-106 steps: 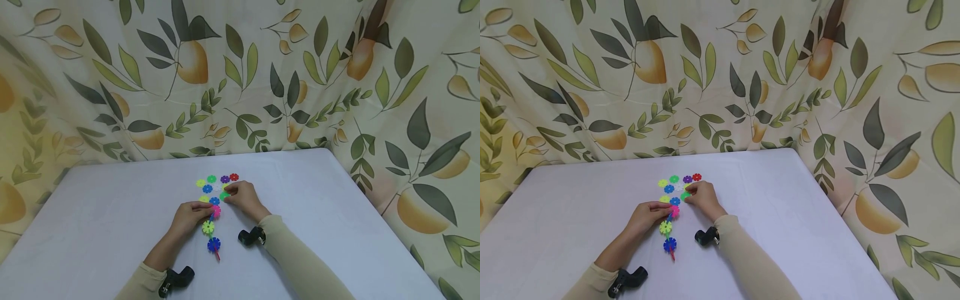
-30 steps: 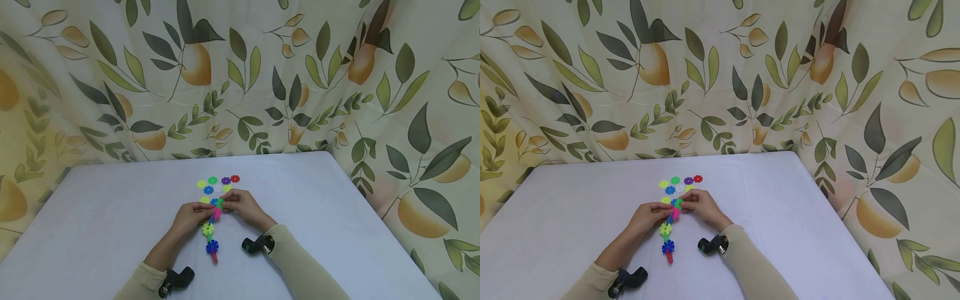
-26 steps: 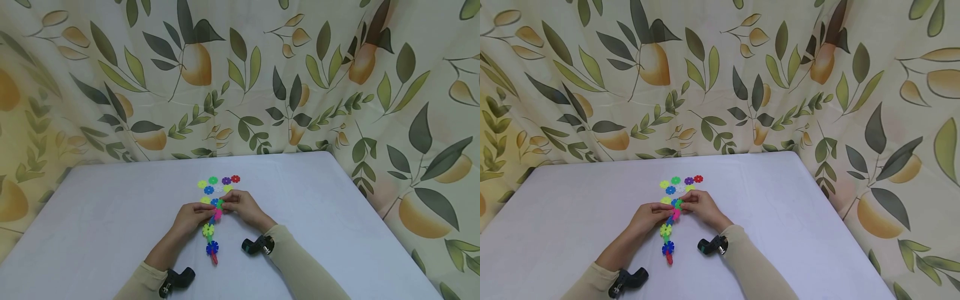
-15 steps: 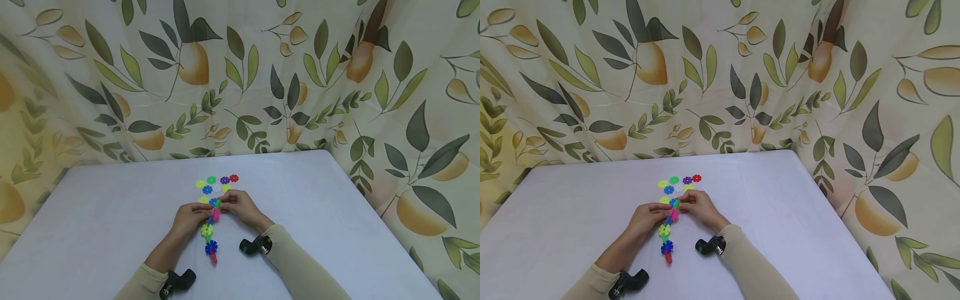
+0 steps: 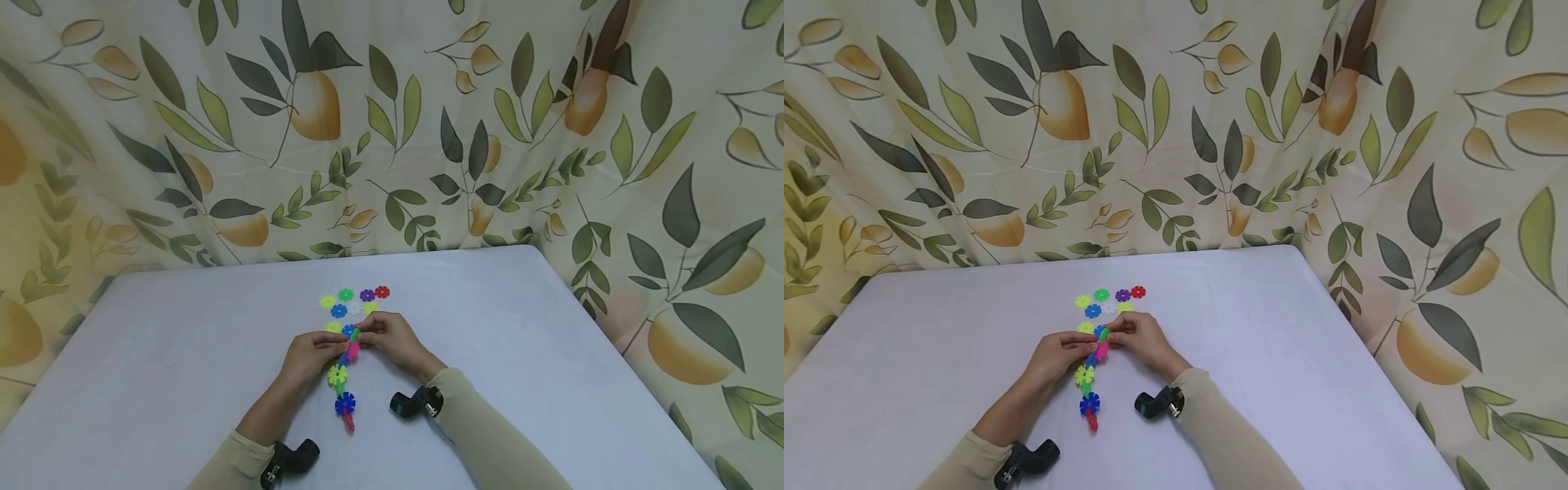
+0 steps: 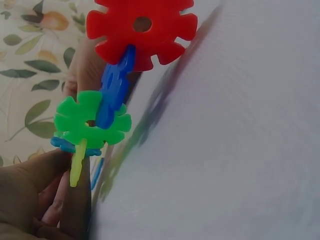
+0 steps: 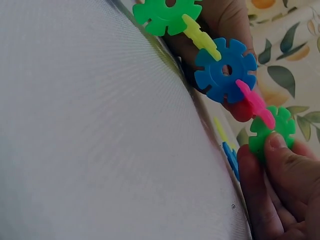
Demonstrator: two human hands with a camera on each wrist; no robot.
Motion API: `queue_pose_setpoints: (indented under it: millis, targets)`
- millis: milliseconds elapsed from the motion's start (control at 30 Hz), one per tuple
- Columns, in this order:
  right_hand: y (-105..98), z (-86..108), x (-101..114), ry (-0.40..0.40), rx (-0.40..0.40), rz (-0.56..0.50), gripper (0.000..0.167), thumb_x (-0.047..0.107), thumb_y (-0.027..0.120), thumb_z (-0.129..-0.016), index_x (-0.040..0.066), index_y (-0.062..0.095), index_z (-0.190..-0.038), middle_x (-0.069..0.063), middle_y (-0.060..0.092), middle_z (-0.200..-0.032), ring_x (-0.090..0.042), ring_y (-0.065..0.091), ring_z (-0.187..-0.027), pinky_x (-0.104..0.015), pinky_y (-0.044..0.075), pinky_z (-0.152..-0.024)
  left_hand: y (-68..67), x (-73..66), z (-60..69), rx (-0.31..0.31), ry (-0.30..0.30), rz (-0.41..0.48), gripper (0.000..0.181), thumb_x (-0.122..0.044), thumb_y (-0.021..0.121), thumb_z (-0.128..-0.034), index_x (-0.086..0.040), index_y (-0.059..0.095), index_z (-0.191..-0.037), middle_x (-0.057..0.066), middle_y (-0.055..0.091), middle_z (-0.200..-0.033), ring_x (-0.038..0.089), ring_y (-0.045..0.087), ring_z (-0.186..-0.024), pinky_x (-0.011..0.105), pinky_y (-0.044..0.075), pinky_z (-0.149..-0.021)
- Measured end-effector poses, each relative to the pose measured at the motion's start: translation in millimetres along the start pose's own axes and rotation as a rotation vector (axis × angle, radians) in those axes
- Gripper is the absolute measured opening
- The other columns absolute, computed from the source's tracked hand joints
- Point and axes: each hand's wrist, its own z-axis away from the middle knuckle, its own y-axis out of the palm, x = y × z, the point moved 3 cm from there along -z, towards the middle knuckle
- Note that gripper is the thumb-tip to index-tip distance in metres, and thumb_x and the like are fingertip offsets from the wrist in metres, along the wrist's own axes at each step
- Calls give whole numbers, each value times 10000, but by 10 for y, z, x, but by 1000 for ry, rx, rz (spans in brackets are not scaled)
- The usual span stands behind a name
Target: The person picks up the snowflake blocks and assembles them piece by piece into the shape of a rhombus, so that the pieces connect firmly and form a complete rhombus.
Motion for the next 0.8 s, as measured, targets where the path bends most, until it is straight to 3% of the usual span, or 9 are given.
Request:
queue_pose_setpoints:
  millis: [333, 500, 667, 800]
  targets:
    - [-32, -8, -5, -34, -47, 140, 156, 149, 701, -913, 141, 761, -1057, 13, 736, -1032, -138, 649, -1029, -336, 524, -927, -13, 11, -31, 4, 24, -42, 198, -205, 749, -881, -55, 751, -1012, 70, 761, -931, 129, 710, -835, 260, 592, -760]
    - [-74, 11, -5, 11, -62, 138, 190, 178, 711, -909, 155, 758, -1091, 25, 732, -1080, -148, 638, -1088, -364, 513, -973, -7, 19, -23, 7, 35, -49, 213, -213, 758, -873, -54, 749, -1014, 72, 761, -934, 143, 718, -841, 263, 593, -757]
    - [-176, 19, -32, 60, -89, 112, 208, 215, 716, -906, 145, 750, -1099, 30, 733, -1055, -132, 661, -995, -325, 540, -905, 4, 11, -17, 8, 28, -66, 204, -216, 761, -869, -66, 757, -1008, 60, 761, -922, 116, 705, -805, 247, 588, -731]
    - [-305, -17, -45, 91, -158, 86, 200, 204, 722, -904, 126, 750, -1086, 6, 740, -1016, -125, 678, -908, -282, 562, -830, 1, 5, -18, 4, 39, -120, 204, -255, 762, -867, -97, 767, -996, 33, 762, -918, 93, 675, -791, 228, 563, -711]
